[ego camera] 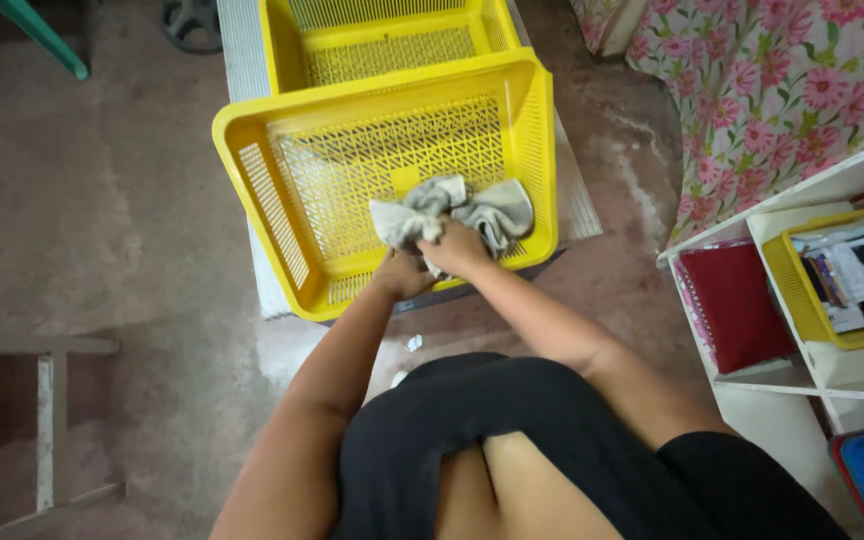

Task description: Wipe down and clean plastic storage baskets using a cloth rag.

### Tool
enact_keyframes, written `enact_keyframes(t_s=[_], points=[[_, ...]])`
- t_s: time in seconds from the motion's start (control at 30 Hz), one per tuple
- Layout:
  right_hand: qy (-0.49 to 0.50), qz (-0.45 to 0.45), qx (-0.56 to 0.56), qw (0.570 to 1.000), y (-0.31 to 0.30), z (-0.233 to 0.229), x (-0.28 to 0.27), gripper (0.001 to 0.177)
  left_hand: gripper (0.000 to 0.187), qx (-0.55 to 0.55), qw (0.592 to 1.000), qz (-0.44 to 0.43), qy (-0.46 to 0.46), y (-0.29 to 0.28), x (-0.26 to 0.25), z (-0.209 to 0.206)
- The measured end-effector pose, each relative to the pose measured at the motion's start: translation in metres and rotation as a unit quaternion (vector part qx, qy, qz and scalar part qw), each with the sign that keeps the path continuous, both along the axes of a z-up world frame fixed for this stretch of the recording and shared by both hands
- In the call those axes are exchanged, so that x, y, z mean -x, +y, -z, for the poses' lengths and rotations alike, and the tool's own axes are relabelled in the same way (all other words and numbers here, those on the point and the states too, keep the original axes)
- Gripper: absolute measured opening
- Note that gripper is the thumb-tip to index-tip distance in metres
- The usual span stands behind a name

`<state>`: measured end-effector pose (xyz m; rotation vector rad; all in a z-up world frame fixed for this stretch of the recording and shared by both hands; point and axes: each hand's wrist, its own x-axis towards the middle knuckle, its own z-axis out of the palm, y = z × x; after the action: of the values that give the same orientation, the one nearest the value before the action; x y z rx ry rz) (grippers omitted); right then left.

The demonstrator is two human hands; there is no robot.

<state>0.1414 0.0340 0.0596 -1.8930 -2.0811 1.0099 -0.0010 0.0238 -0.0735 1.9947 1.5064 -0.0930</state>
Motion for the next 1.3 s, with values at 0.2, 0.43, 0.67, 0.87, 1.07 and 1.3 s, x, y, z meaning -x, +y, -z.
enact_keyframes(t_s=[0.2,0.43,0.67,0.87,1.07,1.3], points=[[-0.158,-0.044,0.000,0.986,0.013,-0.010,-0.065,0.055,0.059,0.002,0.999,0.035,0.009,-0.019,-0.001,-0.071],[-0.177,-0.097,-0.206,0.958,0.042,-0.096,-0.054,0.066,0.051,-0.035,0.993,0.101,0.044,-0.013,0.001,-0.059],[-0.090,-0.024,-0.064,0.994,0.052,-0.016,-0.048,0.052,0.054,-0.013,0.998,0.065,-0.005,-0.005,0.004,-0.048],[-0.118,0.045,-0.027,0.992,0.032,0.016,-0.041,0.073,0.035,-0.109,0.979,0.166,0.041,0.018,0.015,-0.004],[0.046,0.070,0.038,0.996,0.041,0.033,-0.037,0.068,0.062,0.011,0.995,-0.001,-0.098,0.008,0.008,-0.013],[-0.022,0.046,0.028,0.998,0.051,0.035,-0.061,0.056,0.063,0.002,0.997,0.033,-0.065,-0.009,0.006,-0.065]])
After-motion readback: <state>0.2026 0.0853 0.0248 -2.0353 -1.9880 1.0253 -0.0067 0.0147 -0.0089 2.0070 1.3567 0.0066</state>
